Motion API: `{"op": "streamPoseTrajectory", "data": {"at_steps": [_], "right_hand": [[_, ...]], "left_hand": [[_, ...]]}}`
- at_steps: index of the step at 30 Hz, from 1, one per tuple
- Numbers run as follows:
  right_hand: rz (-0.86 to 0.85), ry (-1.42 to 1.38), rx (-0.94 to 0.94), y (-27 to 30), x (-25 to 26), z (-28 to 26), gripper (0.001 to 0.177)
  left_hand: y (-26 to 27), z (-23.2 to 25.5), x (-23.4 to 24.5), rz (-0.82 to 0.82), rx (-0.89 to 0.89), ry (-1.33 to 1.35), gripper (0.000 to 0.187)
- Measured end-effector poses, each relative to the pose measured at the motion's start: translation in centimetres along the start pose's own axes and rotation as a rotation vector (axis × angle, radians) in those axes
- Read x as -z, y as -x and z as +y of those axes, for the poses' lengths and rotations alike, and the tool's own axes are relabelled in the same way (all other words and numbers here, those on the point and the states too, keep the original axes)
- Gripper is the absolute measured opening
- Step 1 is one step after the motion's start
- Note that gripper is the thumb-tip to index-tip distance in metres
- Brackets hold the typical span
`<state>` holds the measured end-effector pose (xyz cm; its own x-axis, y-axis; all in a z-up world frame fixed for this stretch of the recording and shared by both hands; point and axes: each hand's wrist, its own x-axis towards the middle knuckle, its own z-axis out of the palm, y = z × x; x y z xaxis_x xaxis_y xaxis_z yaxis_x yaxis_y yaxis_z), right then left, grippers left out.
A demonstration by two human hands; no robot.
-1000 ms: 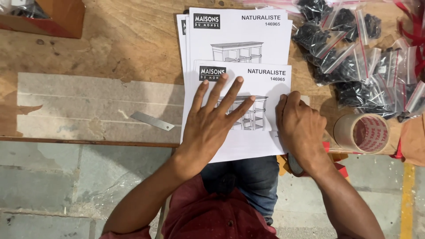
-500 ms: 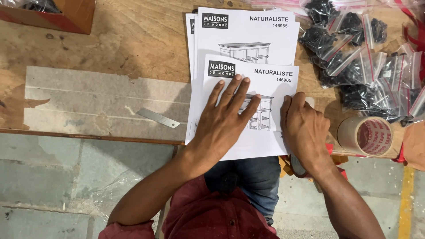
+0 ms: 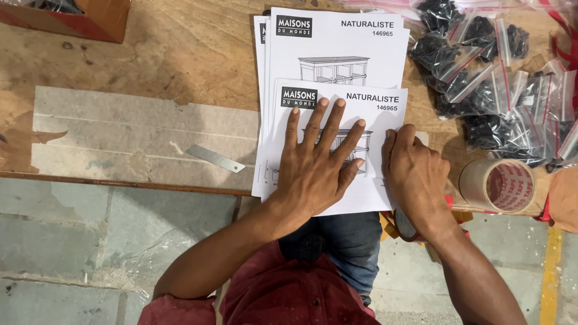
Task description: Packaging instruction manuals and bags of hardware into a small cardboard box and sealing it with red tape.
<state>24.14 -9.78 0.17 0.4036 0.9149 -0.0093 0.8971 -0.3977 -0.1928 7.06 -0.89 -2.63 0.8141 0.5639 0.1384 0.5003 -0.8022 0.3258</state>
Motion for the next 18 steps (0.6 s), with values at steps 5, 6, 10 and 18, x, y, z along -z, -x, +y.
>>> {"op": "streamPoseTrajectory", "data": {"at_steps": [5,6,10,18], "right_hand": [[0.012,-0.004,0.014,-0.1,-0.2,0.0,0.029],[0.012,0.003,0.012,-0.1,-0.2,0.1,0.029],[0.023,0.034,0.009,-0.2,-0.4,0.2,0.029],[0.121,0.336,0.052,0.7,-1.5,-1.5,0.049]], "left_hand": [[0.1,0.0,0.0,-0.015,0.009,0.005,0.061],[0.2,0.1,-0.1,-0.016,0.010,0.009,0.061],[0.3,-0.1,-0.2,-0.019,0.004,0.031,0.061],[0.3,-0.2,-0.9,-0.005,0.008,0.022,0.063]]}}
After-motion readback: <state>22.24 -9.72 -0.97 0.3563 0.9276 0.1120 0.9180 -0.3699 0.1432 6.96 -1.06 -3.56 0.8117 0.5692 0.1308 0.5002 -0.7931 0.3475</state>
